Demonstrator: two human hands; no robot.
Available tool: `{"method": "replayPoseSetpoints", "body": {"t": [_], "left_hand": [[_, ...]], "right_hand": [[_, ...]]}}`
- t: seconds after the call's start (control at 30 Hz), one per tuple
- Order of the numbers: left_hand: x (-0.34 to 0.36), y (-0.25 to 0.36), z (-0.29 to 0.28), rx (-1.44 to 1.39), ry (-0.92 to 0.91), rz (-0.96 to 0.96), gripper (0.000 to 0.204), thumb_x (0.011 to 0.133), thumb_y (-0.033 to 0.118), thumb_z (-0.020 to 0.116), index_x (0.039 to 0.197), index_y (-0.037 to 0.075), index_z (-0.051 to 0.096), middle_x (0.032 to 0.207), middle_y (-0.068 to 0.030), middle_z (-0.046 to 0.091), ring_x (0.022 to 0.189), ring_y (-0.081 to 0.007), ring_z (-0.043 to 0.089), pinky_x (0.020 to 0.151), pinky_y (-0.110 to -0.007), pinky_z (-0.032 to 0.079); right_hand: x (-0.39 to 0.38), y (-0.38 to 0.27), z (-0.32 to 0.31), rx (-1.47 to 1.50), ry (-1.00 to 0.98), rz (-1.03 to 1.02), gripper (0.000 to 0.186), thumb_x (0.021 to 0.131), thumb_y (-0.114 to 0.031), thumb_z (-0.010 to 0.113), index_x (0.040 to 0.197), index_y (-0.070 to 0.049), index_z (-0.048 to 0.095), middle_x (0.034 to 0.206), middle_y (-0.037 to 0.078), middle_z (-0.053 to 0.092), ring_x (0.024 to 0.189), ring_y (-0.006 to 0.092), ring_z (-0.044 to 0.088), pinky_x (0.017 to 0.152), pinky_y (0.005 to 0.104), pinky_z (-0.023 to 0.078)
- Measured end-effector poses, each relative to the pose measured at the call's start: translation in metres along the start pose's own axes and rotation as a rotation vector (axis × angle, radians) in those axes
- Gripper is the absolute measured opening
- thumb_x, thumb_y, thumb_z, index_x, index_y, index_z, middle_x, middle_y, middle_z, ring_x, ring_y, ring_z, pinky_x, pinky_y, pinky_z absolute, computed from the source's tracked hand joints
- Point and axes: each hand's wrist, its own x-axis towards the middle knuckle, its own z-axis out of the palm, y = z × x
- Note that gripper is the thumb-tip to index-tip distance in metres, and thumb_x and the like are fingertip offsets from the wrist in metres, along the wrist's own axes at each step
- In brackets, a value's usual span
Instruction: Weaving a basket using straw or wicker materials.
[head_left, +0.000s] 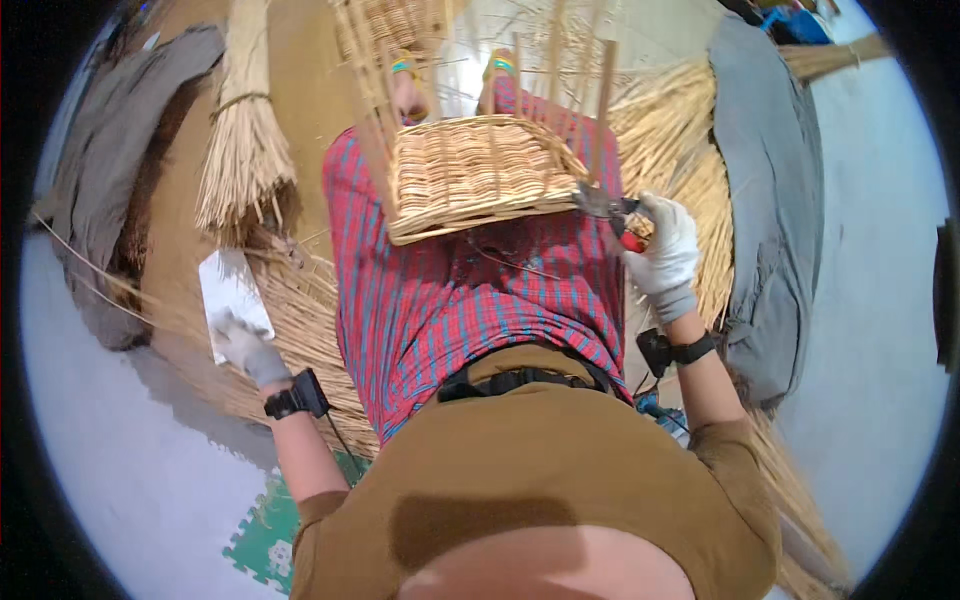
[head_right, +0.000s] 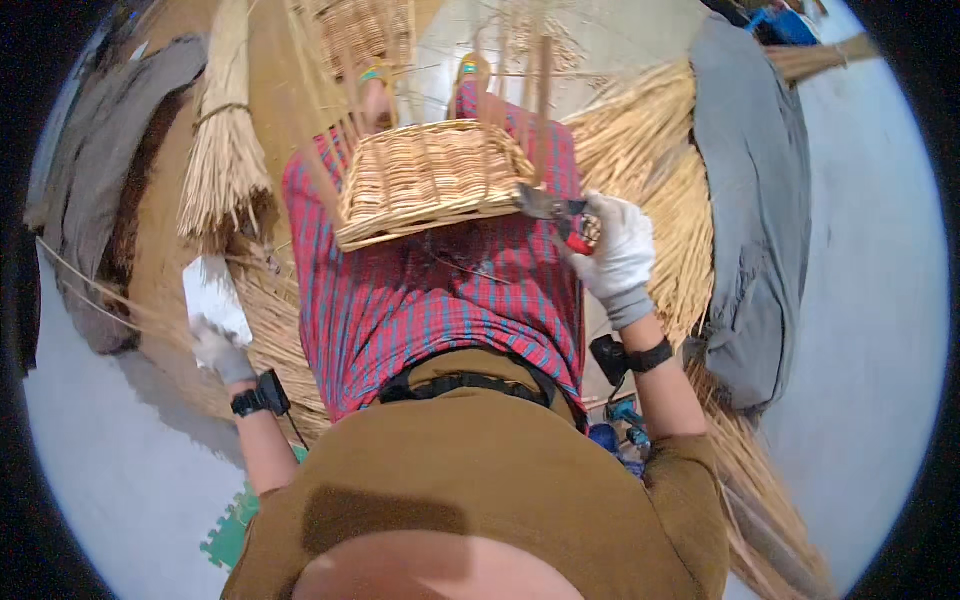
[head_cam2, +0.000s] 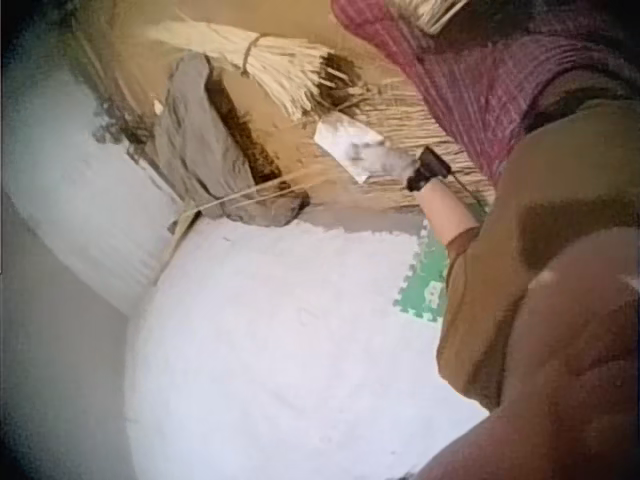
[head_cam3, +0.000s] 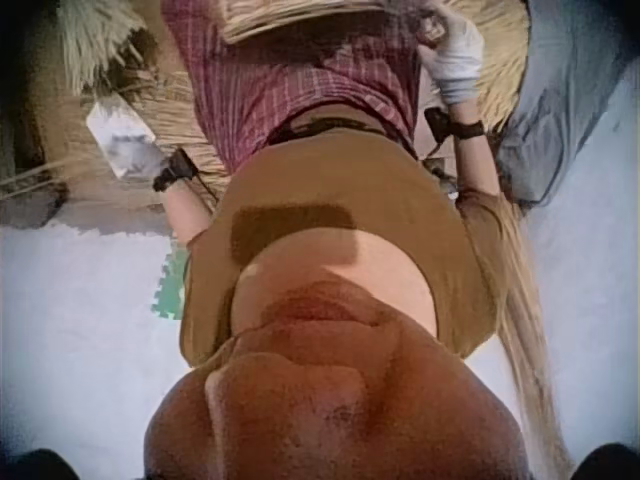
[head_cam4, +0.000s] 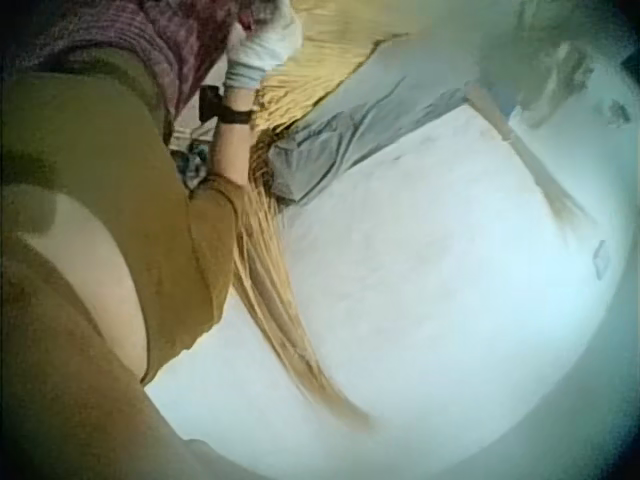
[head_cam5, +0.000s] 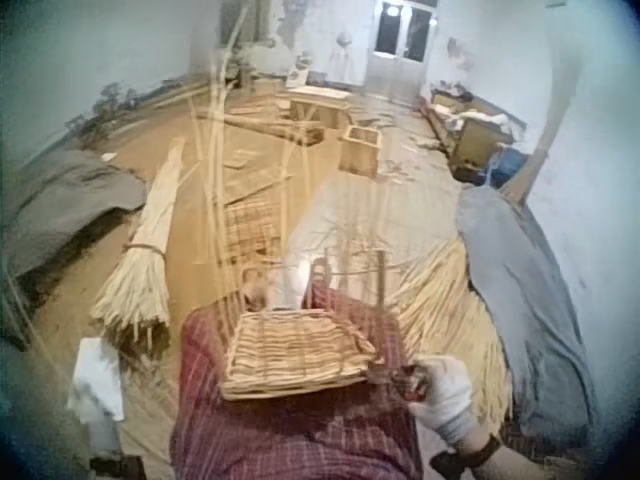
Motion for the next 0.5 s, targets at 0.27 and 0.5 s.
{"method": "replayPoseSetpoints", "body": {"t": [0.27, 0.5], "left_hand": [[-0.069, -0.074, -0.029, 0.966, -0.187, -0.071, 0.055, 0.085, 0.025, 0.081, 0.131, 0.001, 0.062, 0.132, -0.0245, 0.064, 0.119, -0.0388, 0.063, 0.105, -0.045, 0.048], [-0.173, 0.179, 0.119, 0.408, -0.688, 0.831, 0.019, 0.086, 0.017, 0.082, 0.103, 0.010, 0.077, 0.095, -0.0073, 0.063, 0.097, -0.0245, 0.059, 0.096, -0.038, 0.046]], "right_hand": [[-0.002, -0.027, -0.014, -0.106, 0.004, -0.173, 0.086, 0.057, -0.027, 0.090, 0.136, -0.014, 0.058, 0.119, 0.006, 0.059, 0.111, 0.0291, 0.060, 0.098, 0.0487, 0.044], [0.008, -0.057, -0.019, -0.056, -0.043, -0.161, 0.087, 0.057, -0.030, 0.091, 0.136, -0.014, 0.057, 0.126, 0.006, 0.059, 0.122, 0.0288, 0.056, 0.114, 0.0560, 0.034]]}}
